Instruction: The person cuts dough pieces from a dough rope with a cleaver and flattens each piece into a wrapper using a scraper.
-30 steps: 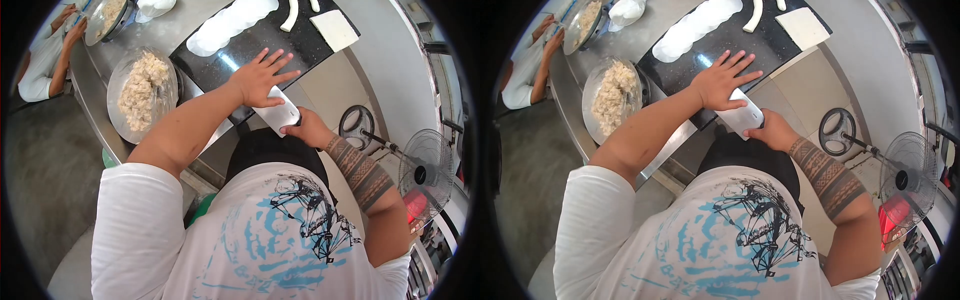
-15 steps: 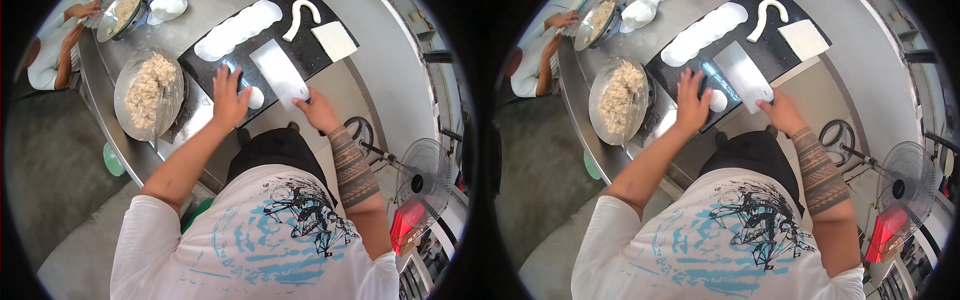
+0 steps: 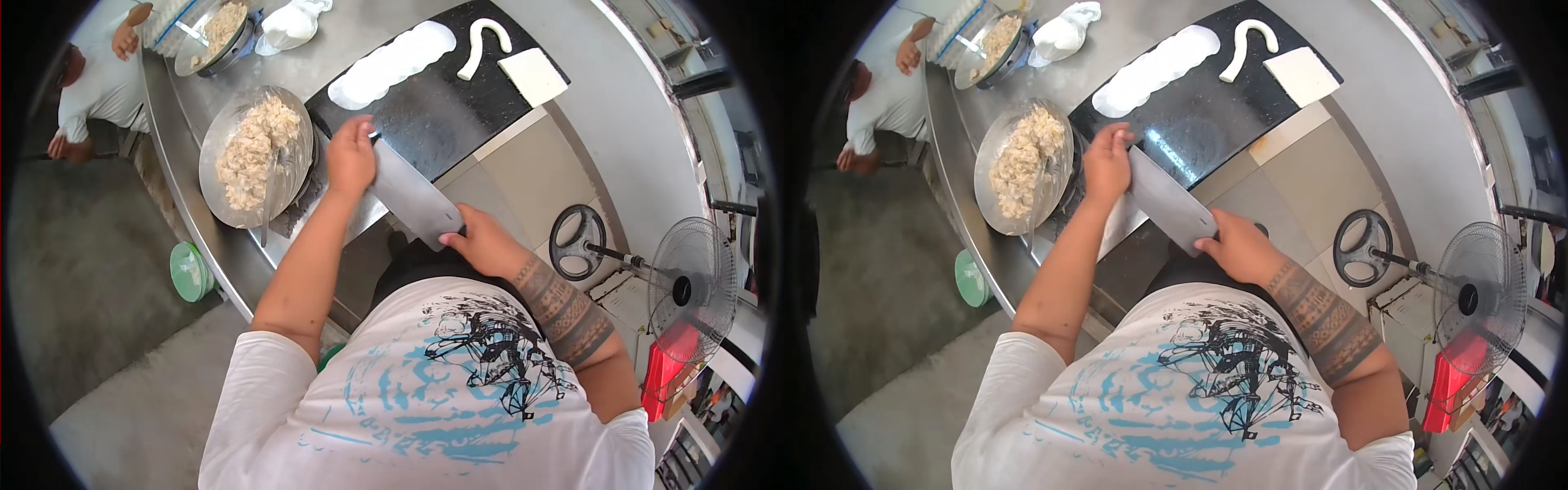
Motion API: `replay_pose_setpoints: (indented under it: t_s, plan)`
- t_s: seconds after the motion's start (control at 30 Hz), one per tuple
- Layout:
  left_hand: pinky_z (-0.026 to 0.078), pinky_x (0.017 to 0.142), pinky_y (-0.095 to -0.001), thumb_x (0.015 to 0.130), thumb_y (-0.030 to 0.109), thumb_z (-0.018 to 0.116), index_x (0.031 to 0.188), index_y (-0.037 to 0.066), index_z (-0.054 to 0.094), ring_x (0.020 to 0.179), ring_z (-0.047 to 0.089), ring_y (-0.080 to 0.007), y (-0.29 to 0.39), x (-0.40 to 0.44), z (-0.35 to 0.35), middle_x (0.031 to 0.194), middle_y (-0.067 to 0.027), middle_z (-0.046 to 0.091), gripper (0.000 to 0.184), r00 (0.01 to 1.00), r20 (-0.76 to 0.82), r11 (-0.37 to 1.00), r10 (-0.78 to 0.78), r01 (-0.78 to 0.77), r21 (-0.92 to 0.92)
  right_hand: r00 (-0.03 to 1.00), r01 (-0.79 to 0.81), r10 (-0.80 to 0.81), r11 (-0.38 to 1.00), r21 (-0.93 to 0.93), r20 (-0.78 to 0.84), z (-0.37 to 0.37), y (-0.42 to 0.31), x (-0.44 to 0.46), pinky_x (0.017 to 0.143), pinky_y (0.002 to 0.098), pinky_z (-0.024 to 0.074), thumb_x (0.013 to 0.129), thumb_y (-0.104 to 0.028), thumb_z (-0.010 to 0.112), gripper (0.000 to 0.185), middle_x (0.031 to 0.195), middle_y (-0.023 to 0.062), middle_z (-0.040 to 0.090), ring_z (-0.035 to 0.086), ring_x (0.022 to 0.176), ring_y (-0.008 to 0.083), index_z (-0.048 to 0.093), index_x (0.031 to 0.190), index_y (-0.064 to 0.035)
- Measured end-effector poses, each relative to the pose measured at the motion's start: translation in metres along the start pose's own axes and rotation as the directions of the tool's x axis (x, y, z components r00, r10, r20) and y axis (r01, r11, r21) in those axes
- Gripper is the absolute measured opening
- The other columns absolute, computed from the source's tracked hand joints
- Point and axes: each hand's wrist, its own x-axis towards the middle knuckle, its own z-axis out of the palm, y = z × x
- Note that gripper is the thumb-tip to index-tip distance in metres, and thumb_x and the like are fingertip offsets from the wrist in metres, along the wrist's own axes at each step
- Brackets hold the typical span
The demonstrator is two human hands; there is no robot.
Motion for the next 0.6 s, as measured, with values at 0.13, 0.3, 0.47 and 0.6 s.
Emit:
replay_pose_setpoints:
  t_s: [0.13, 0.3, 0.47, 0.6]
  plan:
    - [0.056, 0.080, -0.0387, 0.108, 0.017, 0.063, 0.118, 0.004, 0.074, 0.083, 0.072, -0.0255, 0.007, 0.019, -0.013, 0.091, -0.0116, 0.077, 0.020, 0.978, 0.056, 0.974, -0.202, 0.207, -0.094, 0.942, -0.119, 0.082, 0.988, -0.095, -0.325, -0.024, -0.020, -0.051, 0.079, 0.0483, 0.0555, 0.097, -0.015, 0.073, 0.033, 0.099, 0.0198, 0.073, 0.071, 0.087, 0.0407, 0.066, 0.129, -0.0089]
    - [0.053, 0.100, -0.0424, 0.102, 0.004, 0.058, 0.130, 0.002, 0.068, 0.117, 0.066, -0.0387, 0.024, -0.021, 0.012, 0.133, -0.0226, 0.066, 0.030, 0.962, 0.177, 0.978, 0.209, -0.210, -0.015, 0.760, -0.145, -0.061, 0.954, -0.261, -0.647, -0.025, -0.024, -0.085, 0.079, 0.0461, 0.0558, 0.092, -0.005, 0.071, 0.045, 0.108, 0.0138, 0.069, 0.069, 0.089, 0.0354, 0.069, 0.135, -0.0158]
    - [0.030, 0.127, -0.0535, 0.104, 0.019, 0.060, 0.157, -0.006, 0.045, 0.153, 0.037, -0.0480, -0.005, -0.062, 0.047, 0.168, -0.0295, 0.035, 0.060, 0.828, 0.439, 0.820, 0.348, -0.496, 0.285, 0.746, -0.233, -0.173, 0.837, -0.495, -0.644, -0.039, 0.000, -0.091, 0.083, 0.0440, 0.0557, 0.088, -0.003, 0.074, 0.047, 0.104, 0.0096, 0.067, 0.068, 0.097, 0.0313, 0.073, 0.132, -0.0183]
    - [0.009, 0.130, -0.0656, 0.107, 0.050, 0.055, 0.168, 0.004, 0.032, 0.163, 0.017, -0.0493, 0.021, -0.039, 0.057, 0.176, -0.0291, 0.019, 0.080, 0.857, 0.487, 0.710, 0.167, -0.447, 0.543, 0.764, -0.200, -0.166, 0.858, -0.474, -0.623, -0.062, 0.025, -0.083, 0.083, 0.0436, 0.0558, 0.086, -0.003, 0.076, 0.048, 0.103, 0.0086, 0.067, 0.068, 0.097, 0.0305, 0.074, 0.131, -0.0192]
